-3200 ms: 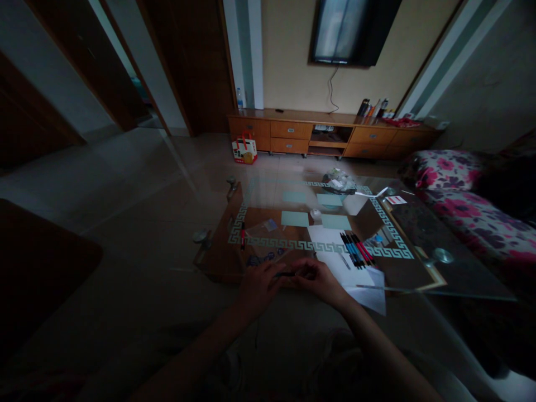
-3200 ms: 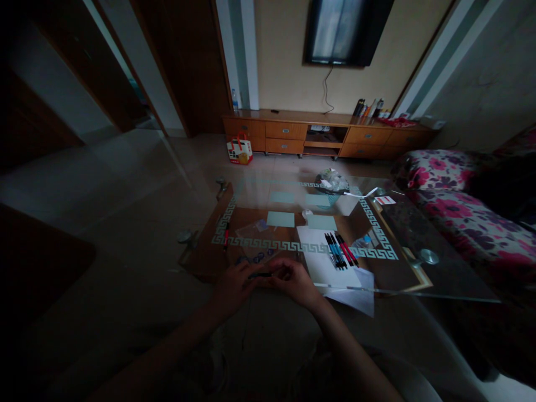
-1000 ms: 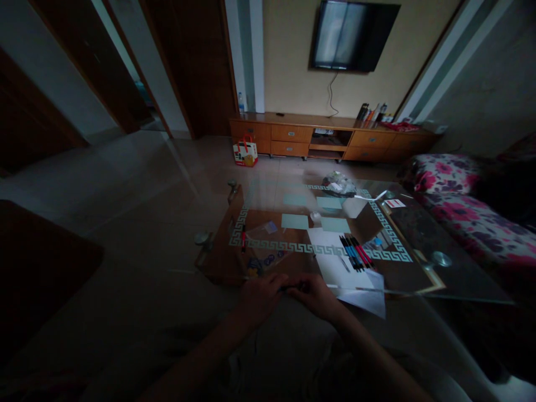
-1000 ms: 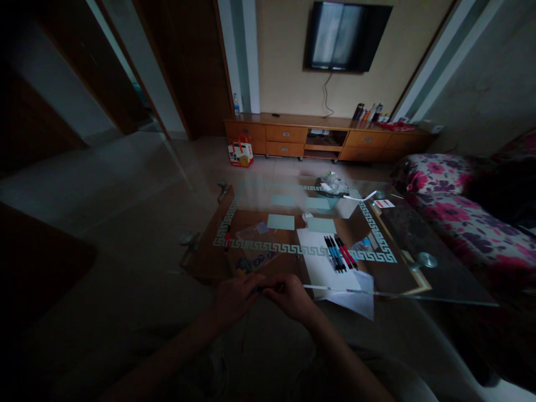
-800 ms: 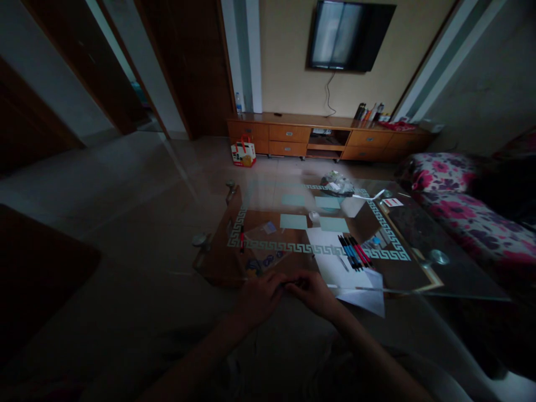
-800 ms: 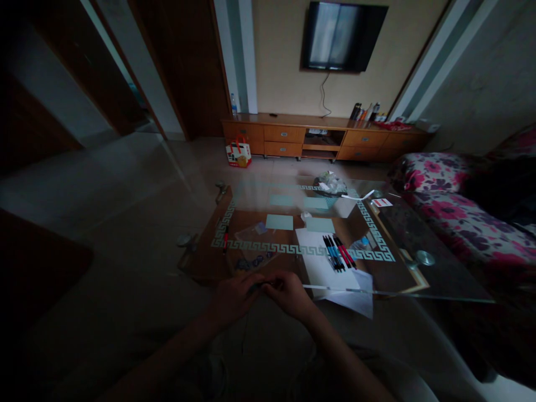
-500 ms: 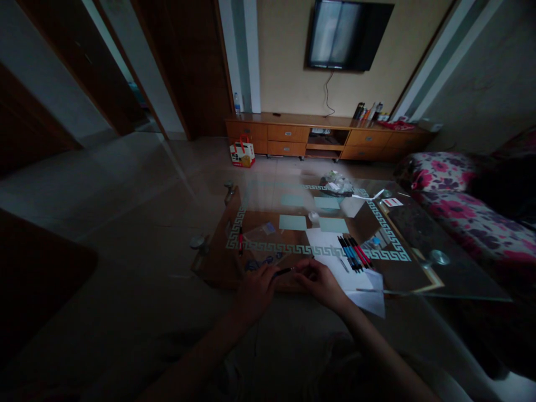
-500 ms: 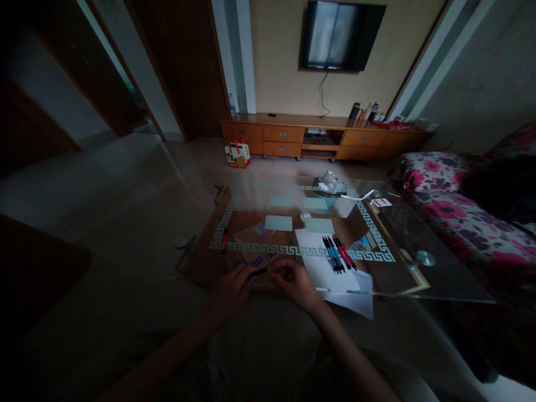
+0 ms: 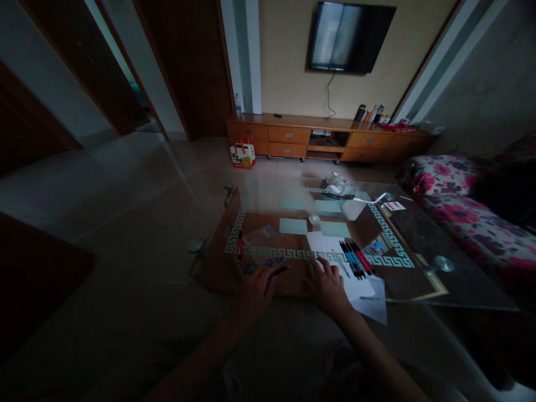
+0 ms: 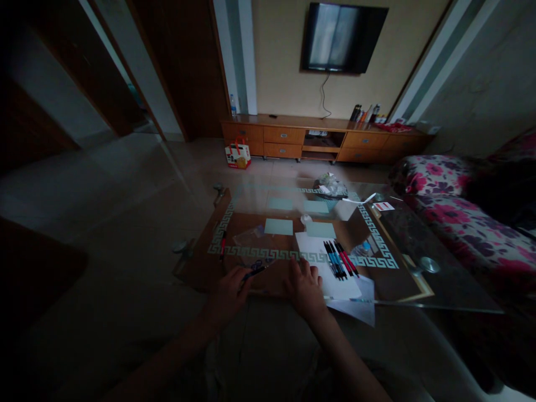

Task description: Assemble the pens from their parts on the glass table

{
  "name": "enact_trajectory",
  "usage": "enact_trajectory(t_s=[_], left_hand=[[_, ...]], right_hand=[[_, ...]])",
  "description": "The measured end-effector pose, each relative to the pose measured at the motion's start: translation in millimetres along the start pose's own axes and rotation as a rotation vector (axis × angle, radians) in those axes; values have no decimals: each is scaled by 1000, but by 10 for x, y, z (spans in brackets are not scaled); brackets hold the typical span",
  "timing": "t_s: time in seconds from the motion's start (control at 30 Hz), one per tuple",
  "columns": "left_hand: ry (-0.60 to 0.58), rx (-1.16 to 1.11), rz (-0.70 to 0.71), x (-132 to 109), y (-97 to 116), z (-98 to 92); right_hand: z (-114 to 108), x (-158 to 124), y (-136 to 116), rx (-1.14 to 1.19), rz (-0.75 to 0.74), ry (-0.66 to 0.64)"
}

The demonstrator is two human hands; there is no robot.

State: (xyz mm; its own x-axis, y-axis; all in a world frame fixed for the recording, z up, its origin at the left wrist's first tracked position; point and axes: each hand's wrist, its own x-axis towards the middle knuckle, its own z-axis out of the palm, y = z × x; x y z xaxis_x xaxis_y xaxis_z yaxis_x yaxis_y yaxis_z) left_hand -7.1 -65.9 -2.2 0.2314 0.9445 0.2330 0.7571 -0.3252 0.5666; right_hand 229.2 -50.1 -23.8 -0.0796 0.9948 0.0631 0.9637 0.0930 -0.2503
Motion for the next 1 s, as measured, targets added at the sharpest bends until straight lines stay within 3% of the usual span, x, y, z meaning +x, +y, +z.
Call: enact_trajectory(t_s=[0.3,0.6,0.8,1.0], left_hand=[[4,10,-7,4,28,-43],[-4,50,-10,-14,4,-32],[-8,90,25,-90,-24,-40],[8,99,54,-167,-4,-65]], right_hand=[[-55,-4,-38,-11,16,-80],[5,24,24,107,-43,52],[-133,37,-15,388,-139,185],[-155,9,-110,747,-77,171]])
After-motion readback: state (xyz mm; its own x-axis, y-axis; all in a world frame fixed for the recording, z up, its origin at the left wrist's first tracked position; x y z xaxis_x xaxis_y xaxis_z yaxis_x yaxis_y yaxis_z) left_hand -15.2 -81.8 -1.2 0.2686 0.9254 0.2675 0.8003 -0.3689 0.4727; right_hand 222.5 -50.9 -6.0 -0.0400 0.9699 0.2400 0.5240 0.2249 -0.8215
